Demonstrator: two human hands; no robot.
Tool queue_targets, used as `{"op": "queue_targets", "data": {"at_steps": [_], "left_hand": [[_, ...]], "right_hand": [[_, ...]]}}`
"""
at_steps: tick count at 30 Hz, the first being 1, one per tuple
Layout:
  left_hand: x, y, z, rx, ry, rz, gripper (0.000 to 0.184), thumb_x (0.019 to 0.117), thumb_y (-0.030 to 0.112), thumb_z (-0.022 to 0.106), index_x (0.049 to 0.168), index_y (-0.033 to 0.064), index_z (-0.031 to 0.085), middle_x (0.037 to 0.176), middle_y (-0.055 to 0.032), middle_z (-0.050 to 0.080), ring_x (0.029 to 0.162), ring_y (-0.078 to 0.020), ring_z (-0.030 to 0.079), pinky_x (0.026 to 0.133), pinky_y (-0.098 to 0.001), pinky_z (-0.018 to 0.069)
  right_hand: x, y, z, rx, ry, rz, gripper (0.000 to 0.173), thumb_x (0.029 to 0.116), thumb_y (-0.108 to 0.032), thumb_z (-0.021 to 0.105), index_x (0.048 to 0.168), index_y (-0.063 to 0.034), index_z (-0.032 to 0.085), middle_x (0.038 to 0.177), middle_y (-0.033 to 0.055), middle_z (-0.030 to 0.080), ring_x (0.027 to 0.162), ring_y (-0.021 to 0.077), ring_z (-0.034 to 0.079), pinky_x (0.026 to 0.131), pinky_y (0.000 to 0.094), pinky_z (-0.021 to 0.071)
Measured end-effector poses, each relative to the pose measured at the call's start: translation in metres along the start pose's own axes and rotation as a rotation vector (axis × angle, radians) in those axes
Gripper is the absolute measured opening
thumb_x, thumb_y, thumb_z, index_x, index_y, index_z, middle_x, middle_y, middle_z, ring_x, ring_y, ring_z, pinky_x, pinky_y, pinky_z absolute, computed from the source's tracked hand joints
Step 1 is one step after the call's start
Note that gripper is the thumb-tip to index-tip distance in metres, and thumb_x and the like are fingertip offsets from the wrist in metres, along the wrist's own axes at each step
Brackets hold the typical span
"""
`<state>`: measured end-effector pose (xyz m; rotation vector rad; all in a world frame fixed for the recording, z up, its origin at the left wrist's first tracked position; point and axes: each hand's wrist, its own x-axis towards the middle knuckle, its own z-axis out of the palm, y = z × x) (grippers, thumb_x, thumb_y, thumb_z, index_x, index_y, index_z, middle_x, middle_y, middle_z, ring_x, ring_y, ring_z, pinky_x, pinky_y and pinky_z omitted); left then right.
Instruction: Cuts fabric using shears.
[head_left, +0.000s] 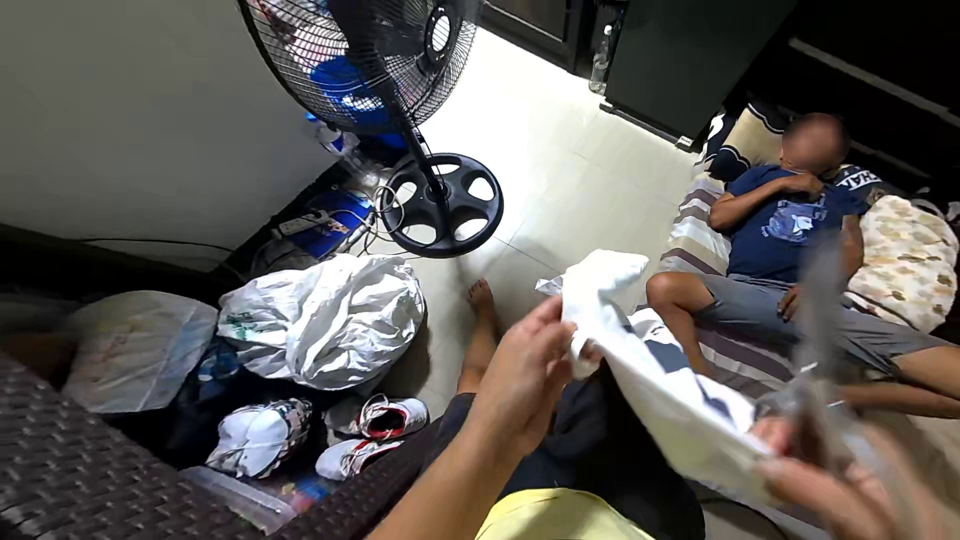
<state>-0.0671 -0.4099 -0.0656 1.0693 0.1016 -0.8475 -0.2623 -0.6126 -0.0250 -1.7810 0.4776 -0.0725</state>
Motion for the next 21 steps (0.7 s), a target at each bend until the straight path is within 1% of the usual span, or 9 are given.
{"op": "queue_targets", "data": {"at_steps": [2,3,6,9,12,15,17,19,21], "left_hand": [[-0.015,-0.041,-0.029,0.075,0.135,-0.065,0.024,0.1047,0.002,0.038,0.116,0.0000,0.060,0.081,-0.0029,0.068,0.067,-0.0087,0.066,0.063,-0.0234,0.0573],[-0.018,-0.062,-0.043,0.096,0.216,-0.141,0.021,0.1058,0.002,0.039,0.110,0.0002,0.059,0.075,-0.0022,0.065,0.061,-0.0082,0.063,0.059,-0.0226,0.0553],[-0.014,-0.110,-0.077,0.096,0.381,-0.261,0.018,0.1067,0.003,0.040,0.101,0.0018,0.056,0.065,0.0001,0.054,0.048,-0.0046,0.050,0.045,-0.0172,0.0436],[-0.012,-0.123,-0.085,0.053,0.380,-0.259,0.022,0.1064,0.005,0.039,0.091,0.0055,0.054,0.060,0.0024,0.048,0.044,-0.0029,0.042,0.042,-0.0154,0.0365],[-0.006,-0.124,-0.085,0.082,0.341,-0.214,0.027,0.1074,0.012,0.044,0.084,0.0068,0.057,0.062,0.0023,0.052,0.049,-0.0038,0.047,0.048,-0.0175,0.0410],[-0.004,-0.123,-0.090,0.179,0.333,-0.107,0.021,0.1058,0.010,0.051,0.091,0.0022,0.064,0.074,-0.0005,0.064,0.064,-0.0051,0.060,0.061,-0.0205,0.0506],[-0.005,-0.121,-0.092,0.177,0.313,-0.012,0.010,0.1012,0.002,0.055,0.106,-0.0014,0.064,0.086,-0.0027,0.068,0.075,-0.0069,0.064,0.070,-0.0225,0.0544],[-0.006,-0.121,-0.093,0.159,0.260,0.072,0.038,0.0955,-0.005,0.057,0.133,-0.0024,0.049,0.094,-0.0061,0.067,0.081,-0.0106,0.067,0.074,-0.0262,0.0576],[-0.006,-0.123,-0.094,0.188,0.210,0.148,0.060,0.0911,-0.005,0.058,0.147,0.0004,0.036,0.096,-0.0051,0.065,0.079,-0.0096,0.066,0.070,-0.0247,0.0566]], "right_hand": [[-0.017,0.022,0.034,0.030,-0.138,0.233,0.009,0.0839,-0.002,0.068,0.091,-0.0076,0.068,0.076,-0.0080,0.069,0.064,0.0001,0.064,0.059,0.0201,0.0553],[-0.022,0.041,0.051,0.036,-0.212,0.369,0.006,0.0873,-0.002,0.067,0.093,-0.0031,0.067,0.077,-0.0031,0.069,0.064,0.0030,0.064,0.060,0.0222,0.0551],[-0.030,0.097,0.085,0.066,-0.335,0.606,0.010,0.0942,-0.009,0.066,0.100,-0.0002,0.067,0.084,0.0027,0.070,0.063,0.0062,0.062,0.060,0.0237,0.0530],[-0.036,0.096,0.089,-0.013,-0.246,0.530,0.018,0.0915,-0.018,0.071,0.090,-0.0034,0.061,0.068,-0.0035,0.055,0.056,0.0036,0.051,0.055,0.0225,0.0443],[-0.039,0.081,0.082,-0.004,-0.255,0.439,0.030,0.0926,-0.035,0.067,0.091,-0.0057,0.060,0.069,-0.0079,0.051,0.059,-0.0003,0.049,0.057,0.0205,0.0423],[-0.041,0.071,0.086,0.117,-0.423,0.472,0.042,0.0983,-0.050,0.055,0.096,-0.0086,0.060,0.073,-0.0119,0.053,0.063,-0.0037,0.050,0.060,0.0168,0.0437],[-0.037,0.066,0.090,0.158,-0.533,0.552,0.045,0.1009,-0.051,0.047,0.098,-0.0084,0.060,0.073,-0.0114,0.055,0.061,-0.0031,0.052,0.058,0.0164,0.0454],[-0.030,0.068,0.090,0.166,-0.620,0.605,0.052,0.1009,-0.059,0.042,0.095,-0.0110,0.060,0.070,-0.0108,0.055,0.059,-0.0009,0.053,0.056,0.0177,0.0461],[-0.026,0.069,0.086,0.168,-0.672,0.638,0.059,0.0984,-0.069,0.040,0.094,-0.0137,0.060,0.069,-0.0102,0.056,0.058,0.0010,0.054,0.054,0.0187,0.0474]]}}
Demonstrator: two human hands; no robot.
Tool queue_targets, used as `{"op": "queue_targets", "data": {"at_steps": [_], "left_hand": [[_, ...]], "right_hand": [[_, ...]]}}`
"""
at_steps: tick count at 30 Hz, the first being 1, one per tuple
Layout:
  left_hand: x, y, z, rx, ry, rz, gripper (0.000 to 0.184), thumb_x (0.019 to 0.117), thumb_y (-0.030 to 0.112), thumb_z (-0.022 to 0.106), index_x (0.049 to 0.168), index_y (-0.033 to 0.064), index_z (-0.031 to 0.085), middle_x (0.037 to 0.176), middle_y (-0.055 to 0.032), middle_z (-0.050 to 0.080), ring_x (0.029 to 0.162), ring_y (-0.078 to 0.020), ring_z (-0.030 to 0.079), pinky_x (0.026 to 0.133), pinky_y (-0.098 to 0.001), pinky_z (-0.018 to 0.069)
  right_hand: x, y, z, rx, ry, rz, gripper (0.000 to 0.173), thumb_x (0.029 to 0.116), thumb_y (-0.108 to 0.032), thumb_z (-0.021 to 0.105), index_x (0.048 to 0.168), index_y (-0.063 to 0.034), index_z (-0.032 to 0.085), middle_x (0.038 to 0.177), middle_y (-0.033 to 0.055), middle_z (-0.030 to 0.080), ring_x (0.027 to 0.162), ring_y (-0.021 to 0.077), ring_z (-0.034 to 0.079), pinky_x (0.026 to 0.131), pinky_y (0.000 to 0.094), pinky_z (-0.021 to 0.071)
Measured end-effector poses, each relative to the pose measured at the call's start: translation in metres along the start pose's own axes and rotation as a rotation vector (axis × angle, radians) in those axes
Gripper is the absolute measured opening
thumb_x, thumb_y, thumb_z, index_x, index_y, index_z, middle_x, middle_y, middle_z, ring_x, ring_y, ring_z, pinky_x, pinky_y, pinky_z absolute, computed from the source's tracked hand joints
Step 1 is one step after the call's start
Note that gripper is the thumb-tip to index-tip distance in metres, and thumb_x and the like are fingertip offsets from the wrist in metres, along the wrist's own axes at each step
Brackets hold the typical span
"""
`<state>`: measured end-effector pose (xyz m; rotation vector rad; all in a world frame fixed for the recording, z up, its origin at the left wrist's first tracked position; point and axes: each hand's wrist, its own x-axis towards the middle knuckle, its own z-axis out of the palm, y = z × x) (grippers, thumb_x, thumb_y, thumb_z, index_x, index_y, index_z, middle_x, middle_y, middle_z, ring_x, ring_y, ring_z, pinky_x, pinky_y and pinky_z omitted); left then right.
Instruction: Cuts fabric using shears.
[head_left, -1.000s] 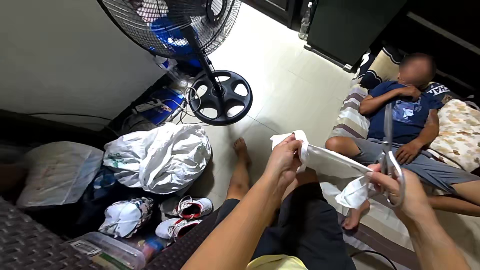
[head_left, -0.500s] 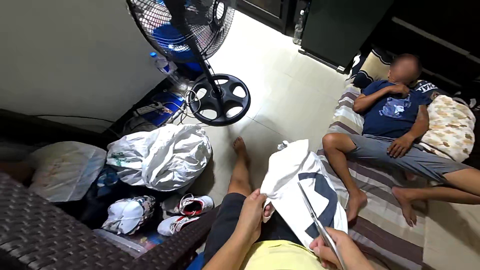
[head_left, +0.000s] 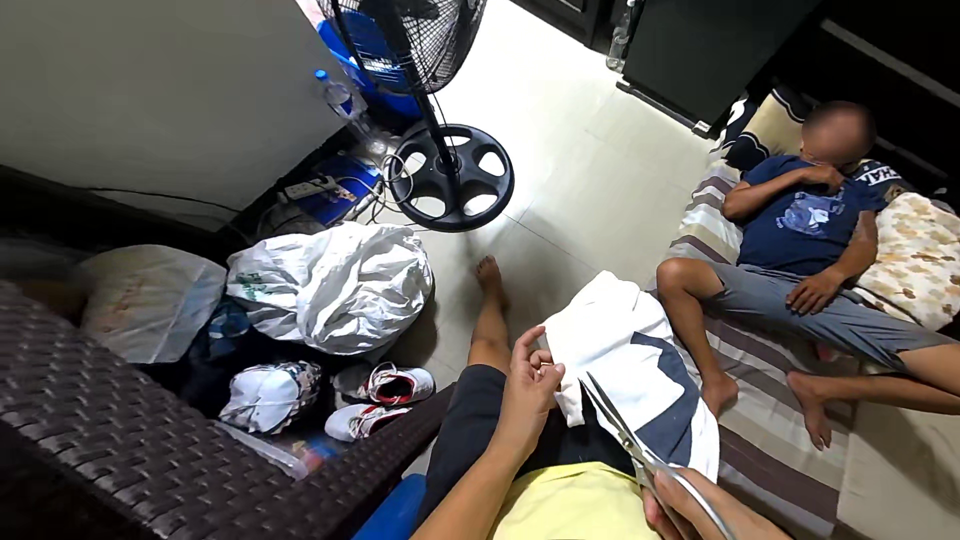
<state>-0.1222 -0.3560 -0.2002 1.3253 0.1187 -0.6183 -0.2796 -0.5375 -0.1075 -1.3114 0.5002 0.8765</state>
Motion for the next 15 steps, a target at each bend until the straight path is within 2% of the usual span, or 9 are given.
{"op": "queue_targets", "data": {"at_steps": [1,3,5,7,10,13,15], "left_hand": [[-0.001,-0.002,-0.001,0.047,-0.027,0.039,0.059,0.0916,-0.003,0.057,0.148,-0.0008,0.040,0.101,-0.0054,0.064,0.084,-0.0088,0.065,0.073,-0.0240,0.0556],[-0.002,-0.006,-0.005,0.189,-0.074,0.092,0.039,0.0947,-0.002,0.054,0.132,-0.0020,0.062,0.116,-0.0094,0.067,0.098,-0.0094,0.065,0.086,-0.0252,0.0546],[-0.002,-0.010,-0.005,0.321,-0.093,0.148,0.032,0.0942,-0.002,0.054,0.121,0.0017,0.072,0.118,-0.0101,0.068,0.105,-0.0089,0.065,0.092,-0.0240,0.0538],[-0.002,-0.013,-0.003,0.384,-0.087,0.191,0.031,0.0924,0.001,0.060,0.122,0.0015,0.071,0.117,-0.0109,0.067,0.097,-0.0070,0.066,0.085,-0.0204,0.0552],[-0.002,-0.018,-0.003,0.414,-0.087,0.200,0.040,0.0872,0.003,0.066,0.127,0.0004,0.066,0.120,-0.0123,0.062,0.084,-0.0056,0.063,0.072,-0.0183,0.0538],[-0.004,-0.014,-0.005,0.361,-0.103,0.140,0.055,0.0846,0.001,0.066,0.139,0.0008,0.058,0.138,-0.0159,0.055,0.084,-0.0056,0.060,0.069,-0.0183,0.0514],[-0.007,-0.009,-0.006,0.259,-0.102,0.077,0.061,0.0834,-0.001,0.067,0.143,0.0008,0.055,0.144,-0.0141,0.052,0.083,-0.0054,0.061,0.068,-0.0182,0.0520]], "right_hand": [[-0.001,0.000,-0.002,-0.010,-0.003,0.020,0.059,0.0980,-0.069,0.039,0.093,-0.0142,0.060,0.068,-0.0099,0.056,0.057,0.0016,0.055,0.053,0.0196,0.0477],[-0.005,0.003,-0.007,-0.030,0.000,0.058,0.061,0.0971,-0.071,0.038,0.092,-0.0148,0.061,0.068,-0.0097,0.056,0.058,0.0025,0.055,0.054,0.0207,0.0474],[-0.008,0.011,-0.011,0.005,0.010,0.092,0.064,0.0938,-0.077,0.040,0.090,-0.0171,0.061,0.069,-0.0106,0.057,0.058,0.0016,0.056,0.053,0.0192,0.0480],[-0.007,0.014,-0.012,0.054,0.002,0.130,0.063,0.0937,-0.077,0.039,0.090,-0.0176,0.060,0.069,-0.0098,0.057,0.059,0.0023,0.056,0.054,0.0192,0.0481],[0.001,0.012,-0.009,0.066,-0.012,0.156,0.060,0.0973,-0.071,0.037,0.090,-0.0168,0.060,0.070,-0.0088,0.057,0.059,0.0029,0.056,0.055,0.0196,0.0486],[0.009,0.012,-0.008,0.078,-0.029,0.184,0.061,0.0947,-0.075,0.038,0.089,-0.0180,0.060,0.069,-0.0088,0.057,0.059,0.0028,0.057,0.055,0.0192,0.0490],[0.010,0.011,-0.010,0.089,-0.049,0.201,0.062,0.0946,-0.076,0.037,0.090,-0.0177,0.060,0.069,-0.0085,0.057,0.059,0.0032,0.057,0.055,0.0196,0.0496]]}}
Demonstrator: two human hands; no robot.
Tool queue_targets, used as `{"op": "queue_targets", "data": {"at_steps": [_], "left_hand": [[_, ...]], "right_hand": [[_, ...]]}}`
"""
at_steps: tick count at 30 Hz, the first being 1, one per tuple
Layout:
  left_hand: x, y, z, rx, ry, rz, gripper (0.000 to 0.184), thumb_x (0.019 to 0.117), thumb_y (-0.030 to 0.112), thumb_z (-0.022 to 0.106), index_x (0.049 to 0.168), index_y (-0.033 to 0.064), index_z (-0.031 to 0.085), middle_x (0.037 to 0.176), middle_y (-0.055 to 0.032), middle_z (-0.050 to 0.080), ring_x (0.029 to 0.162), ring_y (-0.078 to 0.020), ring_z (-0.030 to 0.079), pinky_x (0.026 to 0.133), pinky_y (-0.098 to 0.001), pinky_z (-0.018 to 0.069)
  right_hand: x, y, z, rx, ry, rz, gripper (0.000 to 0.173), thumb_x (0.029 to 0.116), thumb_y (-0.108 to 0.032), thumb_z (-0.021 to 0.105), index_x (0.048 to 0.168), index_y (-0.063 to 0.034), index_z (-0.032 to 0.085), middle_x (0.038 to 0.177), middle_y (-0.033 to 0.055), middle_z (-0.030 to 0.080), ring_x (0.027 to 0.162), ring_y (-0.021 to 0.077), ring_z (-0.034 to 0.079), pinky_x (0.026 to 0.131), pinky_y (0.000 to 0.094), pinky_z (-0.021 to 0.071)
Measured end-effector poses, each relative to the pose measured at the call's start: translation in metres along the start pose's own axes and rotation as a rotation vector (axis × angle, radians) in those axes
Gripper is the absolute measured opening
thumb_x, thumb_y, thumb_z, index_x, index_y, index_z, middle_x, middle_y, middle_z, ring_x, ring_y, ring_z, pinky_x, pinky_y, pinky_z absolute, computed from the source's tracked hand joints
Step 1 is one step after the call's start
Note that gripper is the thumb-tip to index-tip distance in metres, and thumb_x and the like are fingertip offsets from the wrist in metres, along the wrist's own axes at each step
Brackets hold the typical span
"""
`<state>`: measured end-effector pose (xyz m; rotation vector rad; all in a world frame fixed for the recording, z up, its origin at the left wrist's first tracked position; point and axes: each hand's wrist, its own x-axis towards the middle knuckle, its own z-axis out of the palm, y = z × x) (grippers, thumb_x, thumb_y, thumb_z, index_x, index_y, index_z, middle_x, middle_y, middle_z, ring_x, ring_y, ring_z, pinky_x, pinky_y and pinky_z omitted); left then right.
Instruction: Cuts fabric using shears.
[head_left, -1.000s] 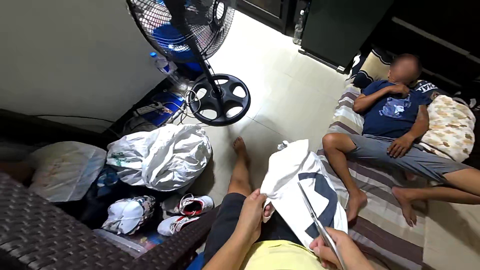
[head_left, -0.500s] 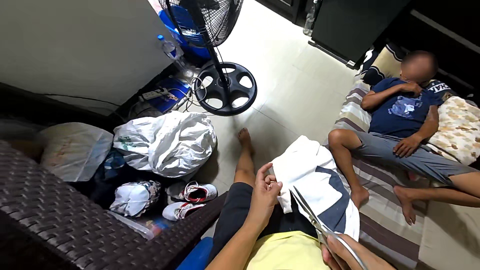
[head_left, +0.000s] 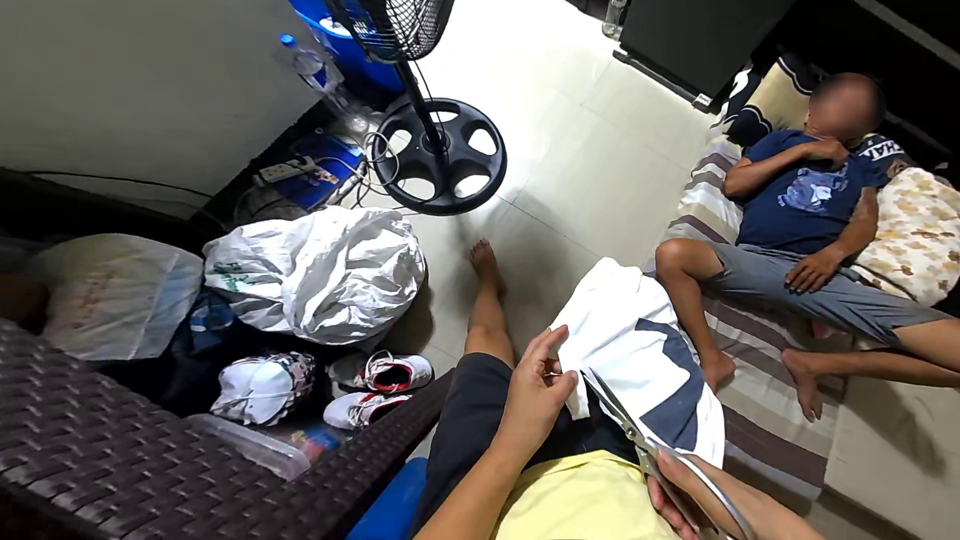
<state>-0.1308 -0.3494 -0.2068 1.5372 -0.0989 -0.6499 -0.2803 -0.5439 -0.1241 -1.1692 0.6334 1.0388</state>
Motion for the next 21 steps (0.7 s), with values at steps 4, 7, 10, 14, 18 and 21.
{"op": "queue_targets", "data": {"at_steps": [4,7,10,14,18,21], "left_hand": [[-0.003,0.006,-0.001,-0.129,0.020,-0.050,0.062,0.0823,-0.003,0.066,0.143,-0.0007,0.053,0.147,-0.0125,0.051,0.081,-0.0056,0.062,0.069,-0.0192,0.0527],[-0.005,0.012,0.001,-0.194,0.064,-0.073,0.062,0.0824,-0.006,0.066,0.143,-0.0015,0.053,0.148,-0.0120,0.050,0.078,-0.0049,0.061,0.067,-0.0190,0.0526],[-0.008,0.018,0.003,-0.237,0.119,-0.073,0.062,0.0823,-0.007,0.064,0.142,-0.0041,0.052,0.147,-0.0121,0.051,0.074,-0.0038,0.060,0.065,-0.0182,0.0513],[-0.011,0.022,0.005,-0.257,0.171,-0.095,0.062,0.0820,-0.008,0.064,0.143,-0.0040,0.052,0.145,-0.0108,0.053,0.070,-0.0028,0.057,0.062,-0.0170,0.0485],[-0.012,0.021,0.006,-0.263,0.178,-0.095,0.061,0.0823,-0.009,0.064,0.142,-0.0044,0.052,0.143,-0.0103,0.055,0.069,-0.0026,0.055,0.061,-0.0173,0.0468],[-0.012,0.021,0.005,-0.260,0.179,-0.096,0.061,0.0820,-0.009,0.064,0.142,-0.0051,0.052,0.143,-0.0108,0.054,0.070,-0.0028,0.055,0.061,-0.0167,0.0468]], "right_hand": [[0.006,-0.010,0.004,-0.019,-0.017,-0.007,0.062,0.0965,-0.073,0.035,0.092,-0.0165,0.059,0.070,-0.0090,0.056,0.060,0.0027,0.057,0.056,0.0197,0.0496],[0.019,-0.017,0.010,0.020,-0.003,-0.070,0.060,0.0970,-0.073,0.037,0.091,-0.0173,0.058,0.071,-0.0091,0.055,0.059,0.0024,0.056,0.055,0.0192,0.0489],[0.028,-0.026,0.020,0.060,0.029,-0.106,0.055,0.1001,-0.067,0.036,0.091,-0.0171,0.056,0.070,-0.0089,0.054,0.059,0.0018,0.054,0.055,0.0180,0.0474],[0.037,-0.029,0.029,0.091,0.055,-0.134,0.051,0.1022,-0.062,0.036,0.090,-0.0163,0.055,0.069,-0.0086,0.053,0.057,0.0015,0.053,0.054,0.0176,0.0461],[0.040,-0.029,0.033,0.090,0.087,-0.147,0.047,0.1035,-0.058,0.037,0.090,-0.0160,0.055,0.068,-0.0090,0.051,0.056,0.0007,0.051,0.053,0.0168,0.0447],[0.041,-0.027,0.034,0.084,0.101,-0.164,0.047,0.1033,-0.059,0.039,0.089,-0.0163,0.054,0.066,-0.0093,0.050,0.054,0.0004,0.050,0.051,0.0164,0.0430]]}}
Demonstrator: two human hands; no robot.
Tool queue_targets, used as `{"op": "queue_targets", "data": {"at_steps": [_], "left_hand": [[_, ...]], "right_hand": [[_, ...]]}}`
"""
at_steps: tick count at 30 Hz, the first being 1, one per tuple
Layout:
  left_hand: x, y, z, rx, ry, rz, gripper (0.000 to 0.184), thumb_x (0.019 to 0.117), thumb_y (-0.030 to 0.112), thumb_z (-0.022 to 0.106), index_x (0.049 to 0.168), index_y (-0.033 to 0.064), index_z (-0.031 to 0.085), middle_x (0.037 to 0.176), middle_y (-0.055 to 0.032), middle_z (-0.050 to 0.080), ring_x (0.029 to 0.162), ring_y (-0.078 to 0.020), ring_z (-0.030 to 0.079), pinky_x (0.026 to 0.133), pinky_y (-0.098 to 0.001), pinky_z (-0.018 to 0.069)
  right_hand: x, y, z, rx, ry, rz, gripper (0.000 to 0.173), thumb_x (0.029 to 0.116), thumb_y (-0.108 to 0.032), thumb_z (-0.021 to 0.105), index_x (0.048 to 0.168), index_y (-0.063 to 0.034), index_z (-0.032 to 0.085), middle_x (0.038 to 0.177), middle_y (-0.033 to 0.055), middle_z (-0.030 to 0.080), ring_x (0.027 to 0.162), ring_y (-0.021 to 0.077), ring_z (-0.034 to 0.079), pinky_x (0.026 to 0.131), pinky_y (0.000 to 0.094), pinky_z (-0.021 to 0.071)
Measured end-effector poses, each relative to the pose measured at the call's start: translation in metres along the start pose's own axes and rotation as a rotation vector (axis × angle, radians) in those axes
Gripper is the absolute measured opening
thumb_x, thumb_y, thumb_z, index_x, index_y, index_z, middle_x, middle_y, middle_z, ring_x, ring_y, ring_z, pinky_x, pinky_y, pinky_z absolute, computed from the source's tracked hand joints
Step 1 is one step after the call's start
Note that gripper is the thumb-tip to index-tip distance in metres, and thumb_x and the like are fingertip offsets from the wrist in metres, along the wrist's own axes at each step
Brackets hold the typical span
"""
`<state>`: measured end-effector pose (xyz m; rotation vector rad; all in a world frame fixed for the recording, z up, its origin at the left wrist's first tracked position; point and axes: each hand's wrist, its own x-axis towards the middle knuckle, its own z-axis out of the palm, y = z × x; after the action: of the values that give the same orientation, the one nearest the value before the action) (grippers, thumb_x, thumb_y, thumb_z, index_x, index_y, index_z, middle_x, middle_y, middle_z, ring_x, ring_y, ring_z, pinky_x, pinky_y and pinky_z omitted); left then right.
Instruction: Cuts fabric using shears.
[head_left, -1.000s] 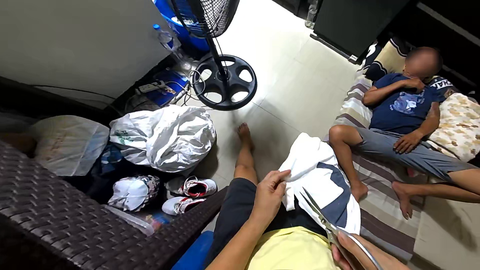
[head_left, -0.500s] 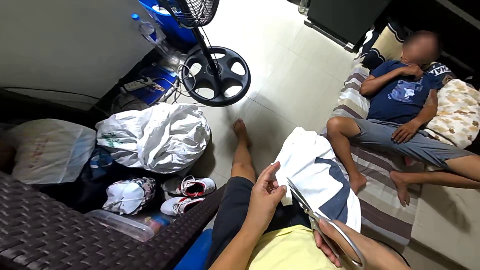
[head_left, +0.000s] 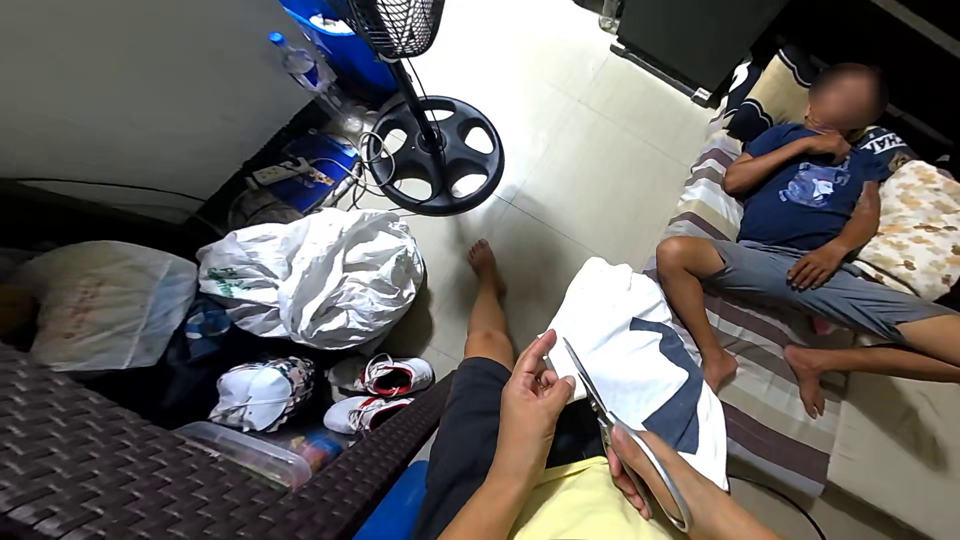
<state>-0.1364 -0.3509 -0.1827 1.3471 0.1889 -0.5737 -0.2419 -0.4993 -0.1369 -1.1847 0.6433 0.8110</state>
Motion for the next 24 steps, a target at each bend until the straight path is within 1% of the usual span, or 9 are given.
{"op": "queue_targets", "data": {"at_steps": [2,5,12,16,20,22,24], "left_hand": [[0.000,-0.001,-0.001,0.005,0.002,0.002,0.061,0.0817,-0.008,0.064,0.142,-0.0042,0.053,0.144,-0.0106,0.054,0.070,-0.0030,0.055,0.061,-0.0170,0.0468],[0.000,-0.002,-0.001,0.008,0.003,0.010,0.062,0.0808,-0.008,0.065,0.142,-0.0034,0.053,0.145,-0.0108,0.052,0.069,-0.0027,0.055,0.060,-0.0170,0.0469],[-0.003,-0.001,-0.002,-0.016,0.010,-0.001,0.063,0.0804,-0.010,0.063,0.142,-0.0045,0.052,0.143,-0.0092,0.054,0.065,-0.0018,0.053,0.058,-0.0161,0.0449],[-0.004,0.000,-0.004,-0.014,0.009,-0.006,0.063,0.0806,-0.010,0.063,0.142,-0.0035,0.052,0.142,-0.0079,0.056,0.066,-0.0024,0.054,0.059,-0.0168,0.0455],[-0.004,0.002,-0.008,-0.022,-0.006,-0.020,0.065,0.0804,-0.011,0.062,0.144,-0.0045,0.050,0.140,-0.0073,0.058,0.064,-0.0016,0.051,0.057,-0.0161,0.0425],[-0.005,0.003,-0.010,-0.030,-0.009,-0.051,0.065,0.0810,-0.011,0.061,0.144,-0.0038,0.050,0.140,-0.0069,0.058,0.063,-0.0017,0.052,0.057,-0.0163,0.0435],[-0.006,0.005,-0.012,-0.029,-0.017,-0.074,0.065,0.0819,-0.011,0.061,0.145,-0.0035,0.048,0.139,-0.0067,0.059,0.065,-0.0020,0.055,0.059,-0.0166,0.0462]], "right_hand": [[0.001,0.002,0.001,-0.001,0.010,-0.013,0.048,0.1026,-0.060,0.040,0.087,-0.0162,0.054,0.064,-0.0097,0.050,0.052,0.0002,0.049,0.050,0.0161,0.0423],[0.002,0.003,0.002,-0.003,0.028,-0.018,0.048,0.1026,-0.058,0.041,0.085,-0.0157,0.054,0.061,-0.0097,0.048,0.049,0.0002,0.048,0.047,0.0163,0.0419],[0.002,0.002,0.002,0.008,0.070,0.010,0.044,0.1045,-0.051,0.045,0.081,-0.0147,0.054,0.058,-0.0087,0.048,0.045,0.0010,0.047,0.044,0.0168,0.0414],[0.002,0.003,0.002,-0.017,0.078,-0.003,0.043,0.1046,-0.049,0.047,0.080,-0.0146,0.054,0.057,-0.0085,0.047,0.044,0.0011,0.047,0.043,0.0171,0.0409],[0.002,0.002,0.000,-0.040,0.069,-0.004,0.042,0.1046,-0.048,0.048,0.080,-0.0147,0.054,0.057,-0.0084,0.047,0.044,0.0011,0.046,0.043,0.0173,0.0407],[0.001,0.002,0.000,-0.056,0.068,-0.006,0.041,0.1044,-0.047,0.049,0.079,-0.0148,0.054,0.056,-0.0085,0.047,0.044,0.0009,0.046,0.043,0.0173,0.0402],[0.002,0.002,0.000,-0.069,0.072,-0.015,0.040,0.1042,-0.045,0.051,0.078,-0.0145,0.054,0.056,-0.0088,0.046,0.043,0.0007,0.046,0.043,0.0176,0.0400]]}}
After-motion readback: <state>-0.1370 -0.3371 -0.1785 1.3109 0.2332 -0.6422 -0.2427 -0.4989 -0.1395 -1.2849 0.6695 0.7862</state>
